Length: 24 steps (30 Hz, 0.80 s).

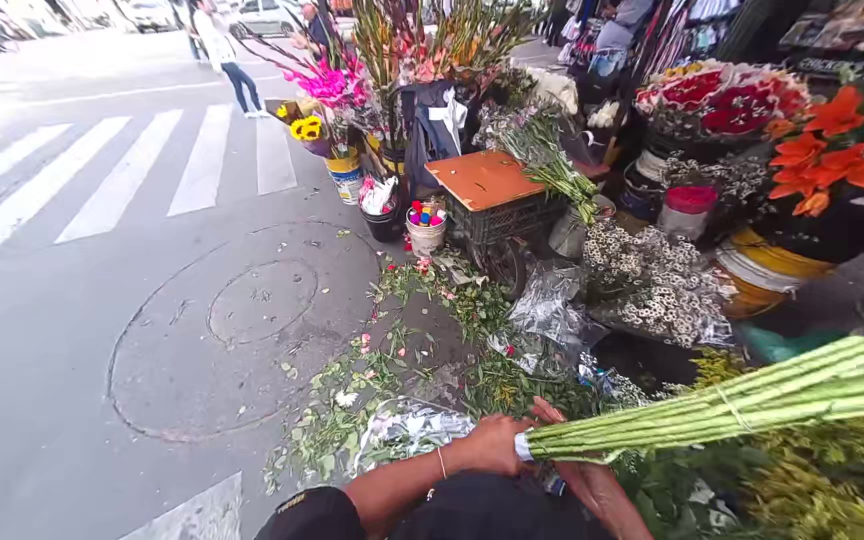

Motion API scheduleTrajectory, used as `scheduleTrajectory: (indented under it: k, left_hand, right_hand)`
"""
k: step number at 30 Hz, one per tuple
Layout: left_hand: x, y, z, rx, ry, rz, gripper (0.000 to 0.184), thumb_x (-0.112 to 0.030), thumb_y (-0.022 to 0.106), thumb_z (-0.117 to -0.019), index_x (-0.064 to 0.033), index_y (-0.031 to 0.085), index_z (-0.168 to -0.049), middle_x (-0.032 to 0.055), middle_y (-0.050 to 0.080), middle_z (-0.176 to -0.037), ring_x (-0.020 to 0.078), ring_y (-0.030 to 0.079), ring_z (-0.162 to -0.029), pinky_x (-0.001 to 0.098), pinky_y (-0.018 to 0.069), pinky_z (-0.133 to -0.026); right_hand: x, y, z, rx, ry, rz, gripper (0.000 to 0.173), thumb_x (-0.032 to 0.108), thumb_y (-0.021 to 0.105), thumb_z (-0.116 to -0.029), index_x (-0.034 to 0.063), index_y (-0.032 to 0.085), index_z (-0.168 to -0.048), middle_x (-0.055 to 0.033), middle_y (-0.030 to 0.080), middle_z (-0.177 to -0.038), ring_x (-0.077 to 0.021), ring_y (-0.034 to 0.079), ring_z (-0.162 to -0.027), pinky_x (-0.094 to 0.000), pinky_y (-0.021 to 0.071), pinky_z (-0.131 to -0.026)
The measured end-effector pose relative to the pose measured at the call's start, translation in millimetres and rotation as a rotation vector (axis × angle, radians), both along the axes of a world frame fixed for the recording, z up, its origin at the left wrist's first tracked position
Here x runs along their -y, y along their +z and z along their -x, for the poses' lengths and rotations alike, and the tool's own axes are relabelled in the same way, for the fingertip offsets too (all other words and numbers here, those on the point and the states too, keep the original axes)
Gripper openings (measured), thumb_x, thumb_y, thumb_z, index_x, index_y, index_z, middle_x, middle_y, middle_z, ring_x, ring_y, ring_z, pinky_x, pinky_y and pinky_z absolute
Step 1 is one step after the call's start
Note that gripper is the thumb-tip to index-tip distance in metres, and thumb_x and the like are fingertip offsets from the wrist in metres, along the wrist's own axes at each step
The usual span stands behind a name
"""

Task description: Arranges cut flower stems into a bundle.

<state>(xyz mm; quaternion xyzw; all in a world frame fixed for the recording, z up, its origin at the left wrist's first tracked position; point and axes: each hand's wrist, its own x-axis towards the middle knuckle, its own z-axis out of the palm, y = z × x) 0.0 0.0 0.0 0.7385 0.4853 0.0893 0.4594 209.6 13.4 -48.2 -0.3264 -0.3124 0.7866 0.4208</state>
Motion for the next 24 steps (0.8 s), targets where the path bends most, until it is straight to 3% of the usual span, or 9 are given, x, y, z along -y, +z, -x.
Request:
scheduleTrajectory:
  k: [2, 3, 5, 7, 10, 13, 18, 22, 24]
  left_hand:
    - [2, 5, 13, -0.034, 0.106, 0.008, 0.049, -0.032, 0.073, -0.0922, -0.0033, 0.065, -0.131, 0.0232, 0.069, -0.121, 0.0396, 0.064, -0.118, 0.0618, 0.0458, -0.105]
    - [3, 8, 18, -0.059, 0.169, 0.012, 0.046, -0.030, 0.073, -0.0916, -0.0023, 0.067, -0.127, 0.0235, 0.070, -0.117, 0.0394, 0.066, -0.115, 0.0617, 0.0470, -0.103]
    - [4, 7, 25, -0.103, 0.292, -0.028, 0.040, -0.027, 0.073, -0.0883, -0.0006, 0.071, -0.117, 0.0230, 0.072, -0.107, 0.0388, 0.069, -0.106, 0.0616, 0.0508, -0.097]
    - [8, 3, 27, -0.136, 0.361, -0.049, 0.039, -0.026, 0.073, -0.0878, 0.0015, 0.071, -0.115, 0.0244, 0.072, -0.104, 0.0400, 0.069, -0.104, 0.0621, 0.0511, -0.095]
    - [17, -5, 19, -0.159, 0.380, -0.091, 0.038, -0.026, 0.073, -0.0864, 0.0023, 0.071, -0.111, 0.0240, 0.072, -0.098, 0.0399, 0.070, -0.097, 0.0619, 0.0523, -0.091]
    - [23, -9, 8, -0.178, 0.369, -0.131, 0.037, -0.026, 0.072, -0.0854, 0.0020, 0.071, -0.109, 0.0228, 0.072, -0.094, 0.0392, 0.071, -0.094, 0.0624, 0.0528, -0.088]
    - [32, -16, 8, -0.239, 0.319, -0.196, 0.040, -0.026, 0.071, -0.0856, 0.0005, 0.071, -0.116, 0.0234, 0.073, -0.098, 0.0414, 0.071, -0.097, 0.0638, 0.0525, -0.089]
    - [45, -20, 16, -0.302, 0.282, -0.281, 0.042, -0.025, 0.073, -0.0828, -0.0007, 0.072, -0.117, 0.0254, 0.074, -0.094, 0.0460, 0.072, -0.092, 0.0679, 0.0525, -0.084]
    - [50, -14, 20, -0.352, 0.254, -0.256, 0.045, -0.023, 0.073, -0.0845, -0.0009, 0.071, -0.123, 0.0274, 0.074, -0.097, 0.0489, 0.071, -0.095, 0.0692, 0.0513, -0.086]
  right_hand:
    - [-11, 21, -14, 0.300, -0.071, -0.139, 0.065, 0.023, 0.063, -0.0943, -0.0022, 0.040, -0.149, -0.0138, 0.062, -0.135, -0.0182, 0.066, -0.115, -0.0347, 0.0571, -0.097]
    - [-17, 46, -26, 0.399, -0.121, -0.217, 0.073, 0.024, 0.068, -0.0900, -0.0023, 0.036, -0.150, -0.0115, 0.060, -0.133, -0.0153, 0.065, -0.112, -0.0328, 0.0573, -0.094]
    - [-34, 102, -66, 0.329, -0.257, -0.395, 0.105, 0.054, 0.084, -0.0746, 0.0045, 0.035, -0.153, -0.0087, 0.056, -0.139, -0.0219, 0.064, -0.119, -0.0410, 0.0601, -0.095]
    - [-50, 160, -107, 0.261, -0.379, -0.613, 0.116, 0.063, 0.087, -0.0662, 0.0108, 0.034, -0.155, -0.0087, 0.051, -0.145, -0.0294, 0.058, -0.129, -0.0494, 0.0587, -0.098]
    - [-70, 210, -140, 0.489, -0.536, -0.787, 0.114, 0.057, 0.091, -0.0611, 0.0180, 0.037, -0.154, -0.0061, 0.046, -0.149, -0.0244, 0.057, -0.131, -0.0425, 0.0611, -0.095]
    - [-85, 221, -142, 0.580, -0.545, -0.800, 0.099, 0.045, 0.090, -0.0643, 0.0178, 0.044, -0.148, -0.0030, 0.053, -0.139, -0.0155, 0.060, -0.120, -0.0340, 0.0588, -0.089]
    - [-87, 237, -160, 0.588, -0.372, -0.915, 0.073, 0.033, 0.091, -0.0657, 0.0114, 0.064, -0.130, 0.0019, 0.063, -0.120, -0.0065, 0.066, -0.096, -0.0250, 0.0600, -0.081]
    - [-85, 260, -181, 0.797, 0.057, -1.039, 0.088, 0.037, 0.091, -0.0673, 0.0075, 0.058, -0.143, -0.0051, 0.064, -0.131, -0.0133, 0.069, -0.108, -0.0269, 0.0626, -0.084]
    - [-83, 265, -187, 0.922, 0.313, -1.242, 0.078, 0.038, 0.090, -0.0702, 0.0049, 0.065, -0.136, -0.0079, 0.069, -0.125, -0.0133, 0.068, -0.110, -0.0276, 0.0585, -0.092]
